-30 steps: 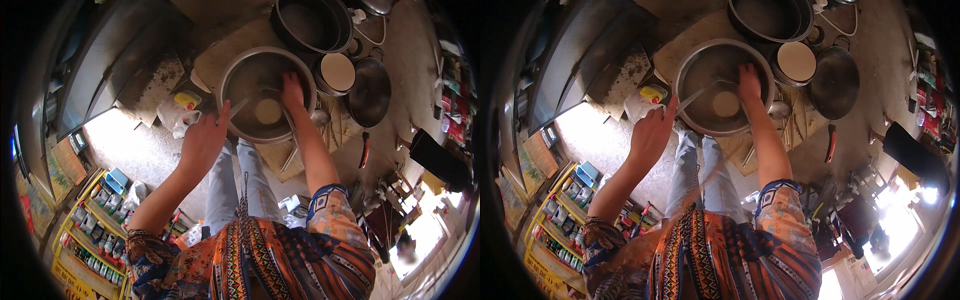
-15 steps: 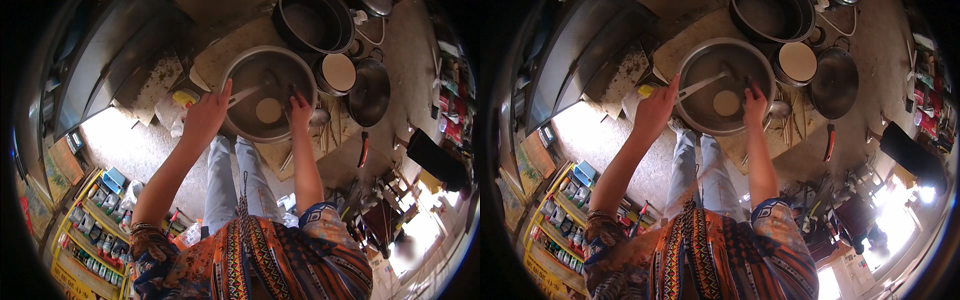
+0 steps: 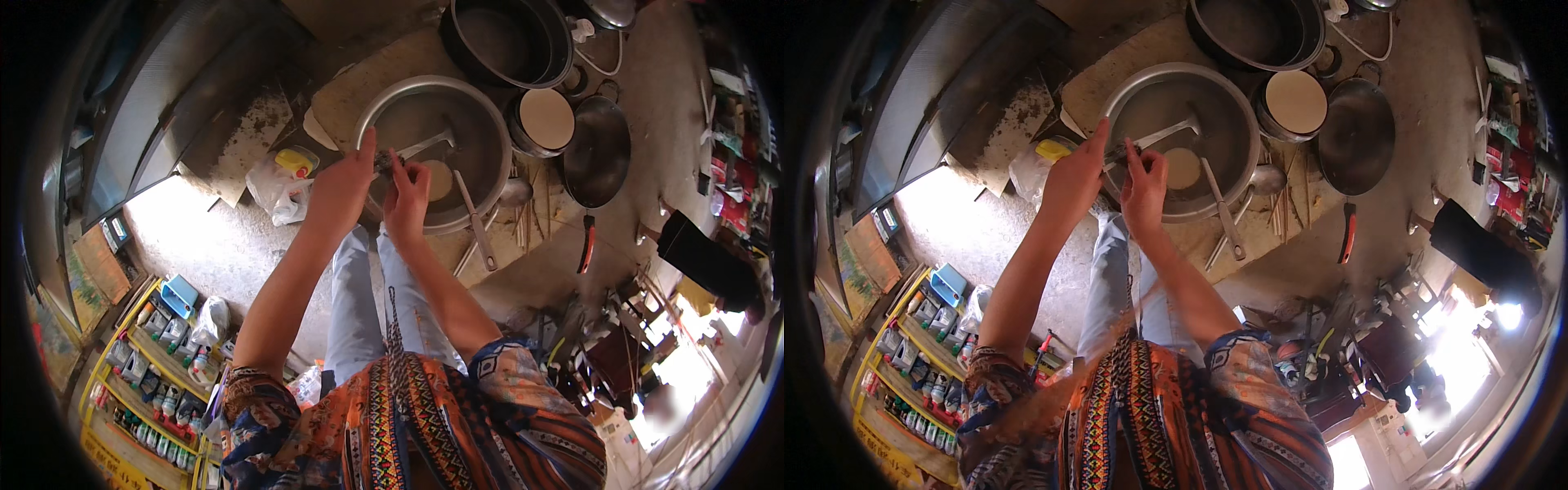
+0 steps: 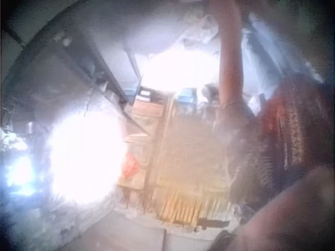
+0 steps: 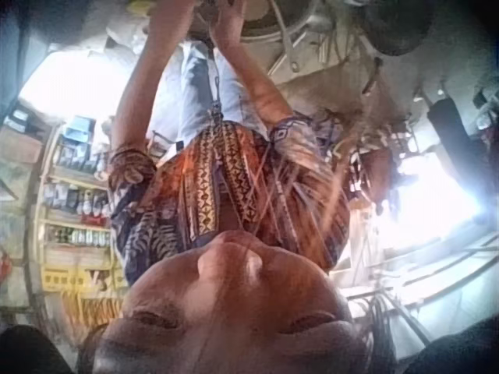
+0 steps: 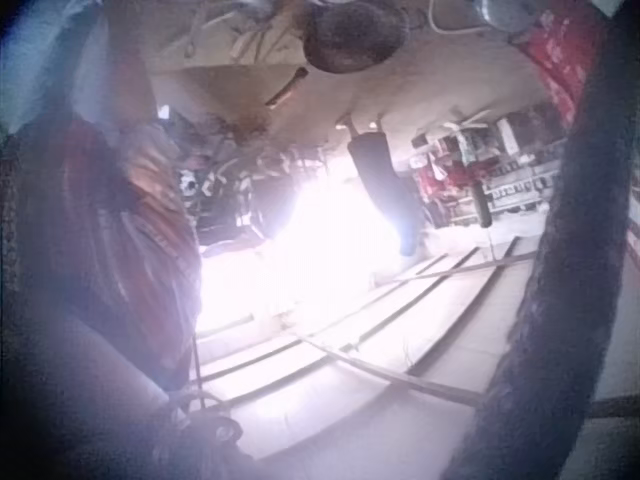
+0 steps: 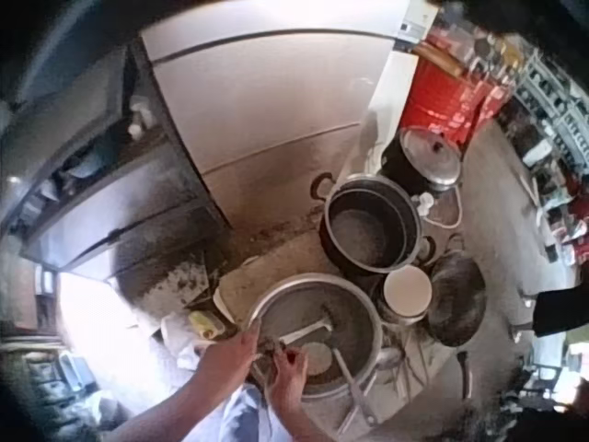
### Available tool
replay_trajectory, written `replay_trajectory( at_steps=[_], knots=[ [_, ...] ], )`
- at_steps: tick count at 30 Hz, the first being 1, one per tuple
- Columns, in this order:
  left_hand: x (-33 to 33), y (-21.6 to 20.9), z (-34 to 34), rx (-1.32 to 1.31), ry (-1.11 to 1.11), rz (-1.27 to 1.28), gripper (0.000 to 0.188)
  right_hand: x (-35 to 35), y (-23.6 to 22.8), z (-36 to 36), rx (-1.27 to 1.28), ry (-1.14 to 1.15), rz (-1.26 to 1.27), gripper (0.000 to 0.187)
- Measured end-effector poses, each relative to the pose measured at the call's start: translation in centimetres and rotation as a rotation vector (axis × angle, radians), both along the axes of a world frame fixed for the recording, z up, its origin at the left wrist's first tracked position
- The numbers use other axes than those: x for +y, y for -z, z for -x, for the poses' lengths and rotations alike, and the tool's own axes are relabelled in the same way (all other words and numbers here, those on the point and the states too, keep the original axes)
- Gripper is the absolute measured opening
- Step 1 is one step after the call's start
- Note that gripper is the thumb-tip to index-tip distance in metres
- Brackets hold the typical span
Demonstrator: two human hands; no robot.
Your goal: The person pours liquid from a pot into a sink, rinses the pot, and then washes various kitchen utensils including a ladle, strainer, bowl, and chopsticks in a large metal basin using a steel wool scrubber. The person scrubs each item thoroughly and places them aside.
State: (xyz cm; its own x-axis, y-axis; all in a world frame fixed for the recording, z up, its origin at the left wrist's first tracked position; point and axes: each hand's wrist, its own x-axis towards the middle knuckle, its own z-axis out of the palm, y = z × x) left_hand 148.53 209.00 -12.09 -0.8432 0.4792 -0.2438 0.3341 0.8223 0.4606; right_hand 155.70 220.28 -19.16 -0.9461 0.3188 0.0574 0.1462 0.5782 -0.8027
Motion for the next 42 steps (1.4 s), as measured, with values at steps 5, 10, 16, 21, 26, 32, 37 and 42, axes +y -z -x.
replay_trajectory(
  at_steps=[5,10,16,21,26,32,37,42],
  knots=[
    [-0.4,0.6,-1.1,-0.063,-0.029,0.069,0.062,5.2,4.4,2.1,-0.177,0.112,-0.286,0.047],
    [-0.7,0.7,-1.1,-0.091,-0.074,0.055,0.063,1.2,2.8,-0.2,-0.145,0.002,-0.177,0.055],
    [-1.9,1.3,-2.1,-0.109,-0.123,0.009,0.065,2.3,3.2,-0.3,-0.218,-0.076,-0.367,0.059],
    [-3.3,1.1,-3.8,-0.193,-0.134,0.102,0.071,7.7,5.4,2.2,-0.33,-0.11,-0.591,0.05],
    [-4.5,1.3,-4.4,-0.428,-0.105,0.137,0.057,11.1,8.8,4.5,-0.368,-0.021,-0.47,0.039],
    [-3.9,5.8,-5.2,-1.054,-0.286,-0.289,0.024,12.8,13.9,5.7,-0.425,0.008,-0.144,0.032],
    [-2.6,7.0,-7.2,-0.946,-0.441,-0.377,0.027,9.4,10.0,3.5,-0.194,-0.07,0.041,0.027],
    [-1.6,7.0,-9.3,-0.601,-0.274,-0.289,0.036,7.1,7.5,3.1,0.001,-0.013,-0.067,0.028]
  ],
)
